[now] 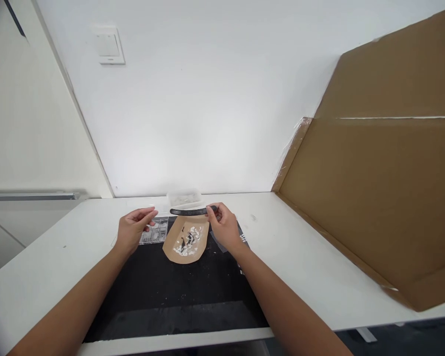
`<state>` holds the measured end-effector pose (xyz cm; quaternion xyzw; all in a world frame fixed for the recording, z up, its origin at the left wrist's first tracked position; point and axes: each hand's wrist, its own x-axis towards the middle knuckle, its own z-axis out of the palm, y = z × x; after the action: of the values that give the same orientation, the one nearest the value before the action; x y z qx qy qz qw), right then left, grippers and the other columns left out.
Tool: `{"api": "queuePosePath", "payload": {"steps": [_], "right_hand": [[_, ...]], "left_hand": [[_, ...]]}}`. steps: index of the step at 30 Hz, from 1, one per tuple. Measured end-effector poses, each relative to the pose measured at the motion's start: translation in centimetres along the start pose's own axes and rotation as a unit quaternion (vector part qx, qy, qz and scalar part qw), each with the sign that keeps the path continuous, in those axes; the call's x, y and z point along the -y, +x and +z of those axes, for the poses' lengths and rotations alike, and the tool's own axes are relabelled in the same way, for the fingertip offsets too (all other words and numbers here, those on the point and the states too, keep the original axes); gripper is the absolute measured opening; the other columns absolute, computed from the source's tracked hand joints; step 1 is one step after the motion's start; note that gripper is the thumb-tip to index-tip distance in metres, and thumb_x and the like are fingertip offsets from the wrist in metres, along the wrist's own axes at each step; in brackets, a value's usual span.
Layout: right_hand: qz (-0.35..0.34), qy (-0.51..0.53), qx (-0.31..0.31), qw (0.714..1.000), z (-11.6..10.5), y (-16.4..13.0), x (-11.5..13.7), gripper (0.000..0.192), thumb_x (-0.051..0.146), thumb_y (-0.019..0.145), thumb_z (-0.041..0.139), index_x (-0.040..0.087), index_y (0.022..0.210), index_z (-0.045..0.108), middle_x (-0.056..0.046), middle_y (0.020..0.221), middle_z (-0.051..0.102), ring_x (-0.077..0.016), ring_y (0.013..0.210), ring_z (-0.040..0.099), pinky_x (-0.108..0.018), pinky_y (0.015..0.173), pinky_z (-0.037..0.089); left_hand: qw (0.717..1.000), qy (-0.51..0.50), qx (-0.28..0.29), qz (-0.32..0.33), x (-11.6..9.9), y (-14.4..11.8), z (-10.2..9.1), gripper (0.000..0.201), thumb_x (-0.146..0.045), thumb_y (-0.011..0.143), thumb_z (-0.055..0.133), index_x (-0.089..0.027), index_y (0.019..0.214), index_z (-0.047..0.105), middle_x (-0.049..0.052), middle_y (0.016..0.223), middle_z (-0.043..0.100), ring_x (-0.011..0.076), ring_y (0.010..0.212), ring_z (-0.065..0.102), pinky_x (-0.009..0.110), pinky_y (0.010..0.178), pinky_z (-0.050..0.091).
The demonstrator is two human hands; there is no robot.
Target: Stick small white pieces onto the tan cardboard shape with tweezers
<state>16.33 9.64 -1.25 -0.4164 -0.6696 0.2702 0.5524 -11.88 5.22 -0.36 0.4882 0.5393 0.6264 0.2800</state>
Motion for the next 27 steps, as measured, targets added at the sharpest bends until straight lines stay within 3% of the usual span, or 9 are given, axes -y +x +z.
{"api": "queuePosePath", "payload": {"steps": [8, 13, 19, 27], "right_hand": [[-0.003, 0.060, 0.044, 0.997, 0.9, -0.9, 1.0, 0.033, 0.055, 0.095, 0.059, 0.023, 0.103, 0.064, -0.006, 0.086, 0.074, -0.0241, 0.084, 0.073, -0.038, 0.080, 0.058], [-0.006, 0.092, 0.074, 0.993, 0.9, -1.3, 1.6, 0.029, 0.051, 0.097, 0.059, 0.023, 0.100, 0.062, -0.006, 0.089, 0.075, -0.0237, 0.086, 0.074, -0.039, 0.083, 0.058], [-0.004, 0.094, 0.081, 0.992, 1.0, -1.6, 2.1, 0.032, 0.054, 0.096, 0.058, 0.023, 0.099, 0.061, -0.008, 0.092, 0.076, -0.0243, 0.088, 0.074, -0.040, 0.082, 0.059], [-0.010, 0.070, 0.080, 0.994, 1.0, -1.8, 2.3, 0.030, 0.054, 0.097, 0.057, 0.024, 0.098, 0.061, -0.007, 0.091, 0.075, -0.0253, 0.087, 0.074, -0.040, 0.079, 0.059]], "left_hand": [[0.998, -0.009, 0.057, 0.035, -0.5, -0.9, 0.5, 0.040, -0.050, 0.075, 0.081, -0.018, 0.099, 0.078, 0.006, 0.083, 0.075, 0.0124, 0.055, 0.060, 0.023, 0.044, 0.042], [0.996, -0.012, 0.066, 0.052, -0.4, -0.8, 0.3, 0.034, -0.046, 0.080, 0.077, -0.018, 0.099, 0.072, 0.000, 0.066, 0.064, 0.0103, 0.052, 0.055, 0.021, 0.045, 0.042], [0.994, -0.011, 0.083, 0.070, -0.4, -0.9, 0.3, 0.032, -0.048, 0.086, 0.070, -0.020, 0.100, 0.063, 0.002, 0.089, 0.066, 0.0057, 0.049, 0.047, 0.020, 0.042, 0.044], [0.991, 0.020, 0.100, 0.081, -0.4, -0.6, 0.0, 0.033, -0.050, 0.089, 0.065, -0.021, 0.104, 0.059, 0.001, 0.092, 0.063, 0.0068, 0.054, 0.049, 0.021, 0.045, 0.053]]}}
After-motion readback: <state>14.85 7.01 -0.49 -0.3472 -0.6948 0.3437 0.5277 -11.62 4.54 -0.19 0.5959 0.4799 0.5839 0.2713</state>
